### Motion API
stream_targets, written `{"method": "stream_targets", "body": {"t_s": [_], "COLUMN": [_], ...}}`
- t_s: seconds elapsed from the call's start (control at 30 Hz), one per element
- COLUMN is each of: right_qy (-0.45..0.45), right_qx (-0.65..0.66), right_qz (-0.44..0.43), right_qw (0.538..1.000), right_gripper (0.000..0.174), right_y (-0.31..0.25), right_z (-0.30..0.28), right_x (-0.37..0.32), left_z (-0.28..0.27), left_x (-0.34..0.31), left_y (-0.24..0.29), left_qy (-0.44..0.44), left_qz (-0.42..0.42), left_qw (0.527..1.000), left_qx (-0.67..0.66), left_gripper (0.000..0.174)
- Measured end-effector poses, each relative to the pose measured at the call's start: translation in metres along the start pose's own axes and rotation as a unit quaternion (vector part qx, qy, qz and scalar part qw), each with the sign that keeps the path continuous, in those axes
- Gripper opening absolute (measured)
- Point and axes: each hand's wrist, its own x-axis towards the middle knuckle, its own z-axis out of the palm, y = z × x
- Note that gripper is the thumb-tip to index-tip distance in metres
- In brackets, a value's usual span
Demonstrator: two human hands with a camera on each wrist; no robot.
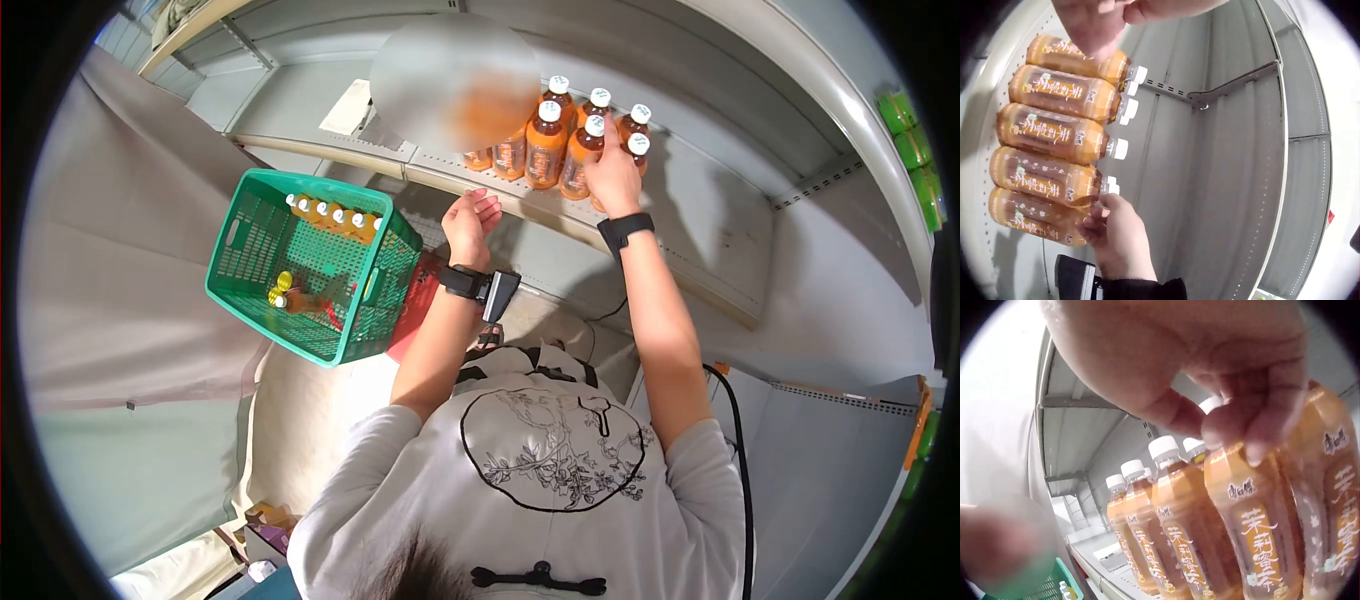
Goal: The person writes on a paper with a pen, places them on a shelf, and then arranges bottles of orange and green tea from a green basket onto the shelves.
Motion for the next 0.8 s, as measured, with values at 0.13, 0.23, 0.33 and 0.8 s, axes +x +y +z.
{"method": "stream_targets", "body": {"t_s": [0.13,0.23,0.33,0.8], "right_qy": [0.03,0.013,-0.036,-0.072], "right_qx": [0.069,0.059,0.013,-0.021], "right_qz": [0.035,-0.001,-0.062,-0.103], "right_qw": [0.997,0.998,0.997,0.992], "right_gripper": [0.062,0.063,0.063,0.064], "right_y": [-0.023,-0.051,-0.06,-0.1], "right_z": [0.003,-0.005,0.017,0.052], "right_x": [0.002,0.007,0.015,0.027], "left_z": [-0.021,-0.033,-0.047,-0.075], "left_x": [-0.002,-0.006,-0.002,0.015], "left_y": [0.012,0.021,0.026,0.056], "left_qy": [0.024,0.084,0.109,0.135], "left_qz": [0.016,0.041,0.058,0.097], "left_qw": [0.999,0.994,0.989,0.98], "left_qx": [-0.03,-0.059,-0.081,-0.108], "left_gripper": [0.025,0.023,0.023,0.021]}}
